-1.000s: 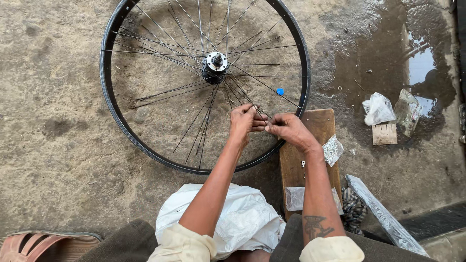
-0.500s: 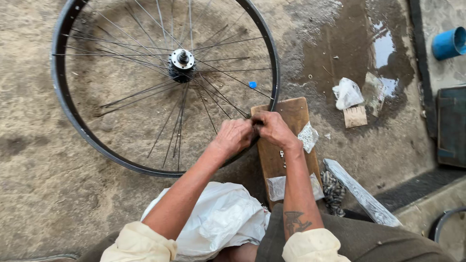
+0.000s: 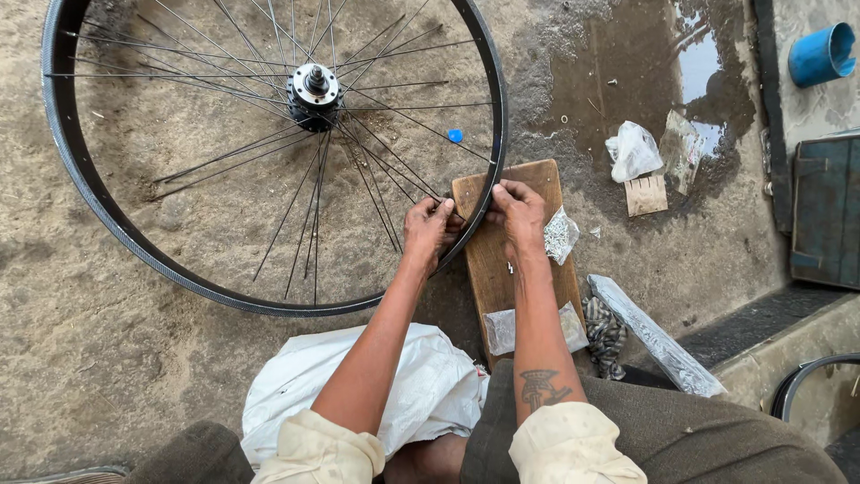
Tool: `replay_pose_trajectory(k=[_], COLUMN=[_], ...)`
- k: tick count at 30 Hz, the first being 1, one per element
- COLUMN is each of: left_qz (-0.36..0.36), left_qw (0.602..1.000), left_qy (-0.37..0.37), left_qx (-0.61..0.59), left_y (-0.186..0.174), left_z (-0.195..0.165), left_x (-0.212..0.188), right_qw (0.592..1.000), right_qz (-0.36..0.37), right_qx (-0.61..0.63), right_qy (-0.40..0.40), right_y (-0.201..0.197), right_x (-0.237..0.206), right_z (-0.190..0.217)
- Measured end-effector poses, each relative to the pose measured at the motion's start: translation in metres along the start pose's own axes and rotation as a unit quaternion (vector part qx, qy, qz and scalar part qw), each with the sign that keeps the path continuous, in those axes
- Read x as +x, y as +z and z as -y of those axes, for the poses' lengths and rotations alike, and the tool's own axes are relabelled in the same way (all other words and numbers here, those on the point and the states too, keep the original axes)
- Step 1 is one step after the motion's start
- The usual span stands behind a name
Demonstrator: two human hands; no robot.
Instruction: The person sits on the ground lacing a bicycle wheel, threading spokes through the hub and inserting them into the rim holes one at a time, taking new spokes from a small wooden board beside them and turning the wheel as they work around it.
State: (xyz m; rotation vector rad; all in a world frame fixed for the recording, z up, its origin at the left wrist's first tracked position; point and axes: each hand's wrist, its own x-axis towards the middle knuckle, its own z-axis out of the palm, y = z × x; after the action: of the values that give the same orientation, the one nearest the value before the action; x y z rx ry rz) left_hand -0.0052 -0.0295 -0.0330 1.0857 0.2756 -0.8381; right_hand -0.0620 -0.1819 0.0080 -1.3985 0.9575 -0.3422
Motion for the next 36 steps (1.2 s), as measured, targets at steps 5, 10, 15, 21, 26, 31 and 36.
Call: replay_pose_trajectory(k=[5,10,15,21,26,31,36], left_qz=[0.019,0.019,0.027,0.027,0.015,0.008,-0.006], left_qw=[0.999,0.998,0.998,0.997,0.997,0.995,0.993], left_qy=[0.026,0.017,-0.004,0.029,0.007,0.025,0.017], left_qx=[-0.025,-0.059,-0.053,-0.061,-0.074,-0.097,-0.113], left_y=[0.012,0.019,0.011,0.014,0.019,0.023,0.027], left_z=[-0.004,-0.007,-0.006,-0.004,-0.004,-0.007,-0.008], left_x=[-0.002,-0.005,-0.011,-0.015,-0.015,-0.018,-0.019], right_qw=[0.994,0.998,0.996,0.959,0.903,0.851,0.855], right_qz=[0.048,0.055,0.087,0.018,-0.055,-0.098,-0.115], right_qx=[0.09,0.028,-0.023,-0.277,-0.413,-0.486,-0.492], right_qy=[-0.033,-0.024,-0.018,-0.052,-0.106,-0.175,-0.117], right_y=[-0.005,-0.011,-0.019,-0.06,-0.095,-0.09,-0.085], right_x=[-0.004,-0.002,0.0,-0.011,-0.053,-0.063,-0.061], right_z=[0.005,0.024,0.039,0.031,-0.015,-0.037,-0.036])
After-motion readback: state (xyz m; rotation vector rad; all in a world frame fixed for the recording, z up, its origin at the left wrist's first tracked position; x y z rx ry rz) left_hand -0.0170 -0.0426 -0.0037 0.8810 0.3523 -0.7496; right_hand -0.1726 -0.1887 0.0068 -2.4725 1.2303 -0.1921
